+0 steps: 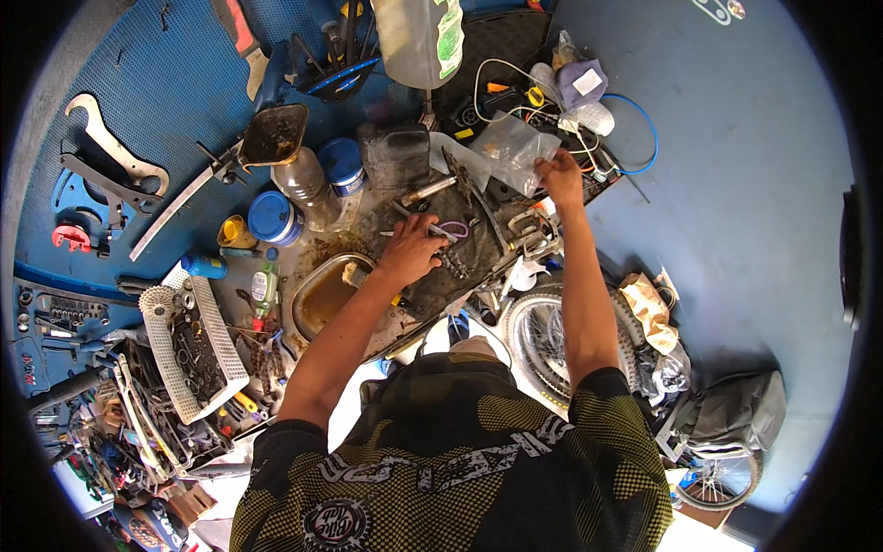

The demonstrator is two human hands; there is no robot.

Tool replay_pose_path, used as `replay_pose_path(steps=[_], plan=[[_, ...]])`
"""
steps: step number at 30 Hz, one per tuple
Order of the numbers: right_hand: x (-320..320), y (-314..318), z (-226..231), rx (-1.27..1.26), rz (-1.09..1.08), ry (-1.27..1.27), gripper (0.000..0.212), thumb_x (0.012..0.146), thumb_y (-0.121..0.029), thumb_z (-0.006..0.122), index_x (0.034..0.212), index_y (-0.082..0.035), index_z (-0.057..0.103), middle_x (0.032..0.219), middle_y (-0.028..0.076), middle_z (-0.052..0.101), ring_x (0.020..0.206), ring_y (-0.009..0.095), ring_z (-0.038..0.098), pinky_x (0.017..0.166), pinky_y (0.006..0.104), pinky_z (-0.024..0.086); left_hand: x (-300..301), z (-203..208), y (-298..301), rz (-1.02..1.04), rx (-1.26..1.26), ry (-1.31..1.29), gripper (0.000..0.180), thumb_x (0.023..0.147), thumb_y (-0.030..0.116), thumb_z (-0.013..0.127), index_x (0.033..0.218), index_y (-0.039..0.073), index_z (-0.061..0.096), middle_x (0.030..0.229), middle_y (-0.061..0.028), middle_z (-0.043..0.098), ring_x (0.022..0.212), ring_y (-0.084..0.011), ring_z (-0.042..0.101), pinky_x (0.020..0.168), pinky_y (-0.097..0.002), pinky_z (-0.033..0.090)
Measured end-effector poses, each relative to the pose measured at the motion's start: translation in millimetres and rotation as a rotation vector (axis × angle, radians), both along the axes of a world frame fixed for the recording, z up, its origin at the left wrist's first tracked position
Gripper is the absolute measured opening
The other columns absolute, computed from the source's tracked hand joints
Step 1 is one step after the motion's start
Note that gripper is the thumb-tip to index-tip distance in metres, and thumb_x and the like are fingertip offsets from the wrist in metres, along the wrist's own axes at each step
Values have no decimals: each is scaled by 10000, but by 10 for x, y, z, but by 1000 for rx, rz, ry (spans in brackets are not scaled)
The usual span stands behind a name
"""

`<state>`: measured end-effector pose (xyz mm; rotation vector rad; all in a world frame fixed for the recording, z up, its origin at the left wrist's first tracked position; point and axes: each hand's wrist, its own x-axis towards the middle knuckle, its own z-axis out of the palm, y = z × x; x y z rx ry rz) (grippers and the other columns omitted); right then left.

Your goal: The person scrubs a bicycle chain with a yellow brush over a metal sink, rinses it under running water, and inspects it by holding it up. The person repeats scrubbing and rinsing steps on the chain.

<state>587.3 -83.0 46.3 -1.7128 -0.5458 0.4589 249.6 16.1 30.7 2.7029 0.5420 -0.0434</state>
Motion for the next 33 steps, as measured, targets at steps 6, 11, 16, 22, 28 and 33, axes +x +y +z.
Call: replay_pose_path(steps=[6, 11, 16, 22, 28, 33], plan=[[-325, -27, 119, -441, -284, -772, 661, 879, -328, 825, 1414, -10, 600, 1207, 216, 650, 1217, 410, 589, 1000, 501, 503, -38, 48, 85, -54, -45, -16, 317, 866, 263, 850, 1151, 172, 744, 1445, -44, 555, 1397, -312, 444, 1099, -517, 384], [-754, -202, 393, -155, 124, -832, 597, 925, -377, 803, 1394, -46, 637, 1220, 186, 686, 1177, 368, 620, 1011, 455, 494, 17, 223, 168, 1, -440, -225, 344, 917, 300, 805, 1189, 116, 700, 1200, -114, 720, 1112, -372, 660, 951, -499, 499], [-1187, -363, 447, -103, 633, -270, 656, 933, -450, 813, 1449, -95, 618, 1322, 139, 685, 1247, 253, 621, 1043, 408, 487, 72, 555, 181, 119, -606, -394, 350, 956, 282, 782, 1202, 65, 658, 1146, -136, 737, 1000, -332, 714, 844, -437, 541], [-1454, -353, 282, -281, 671, -189, 796, 854, -487, 884, 1429, -13, 605, 1270, 180, 697, 1092, 255, 686, 929, 395, 553, 147, 870, 187, 221, -784, -648, 299, 993, 186, 762, 1227, 49, 634, 1053, -66, 715, 869, -127, 692, 681, -299, 580], [-1506, -180, 268, -142, 746, 43, 495, 877, -390, 881, 1046, 43, 712, 821, 106, 695, 798, 192, 621, 734, 396, 518, 86, 1148, 127, 167, -815, -772, 288, 1009, 194, 749, 1243, 67, 639, 1058, -15, 707, 917, -90, 670, 712, -282, 606], [-1416, -238, 302, -507, 785, -316, 397, 870, -367, 859, 968, -6, 728, 814, 138, 715, 794, 305, 684, 734, 444, 518, -28, 1196, 176, 169, -534, -478, 317, 975, 211, 758, 1237, 67, 653, 1012, -132, 726, 846, -247, 686, 746, -391, 545]])
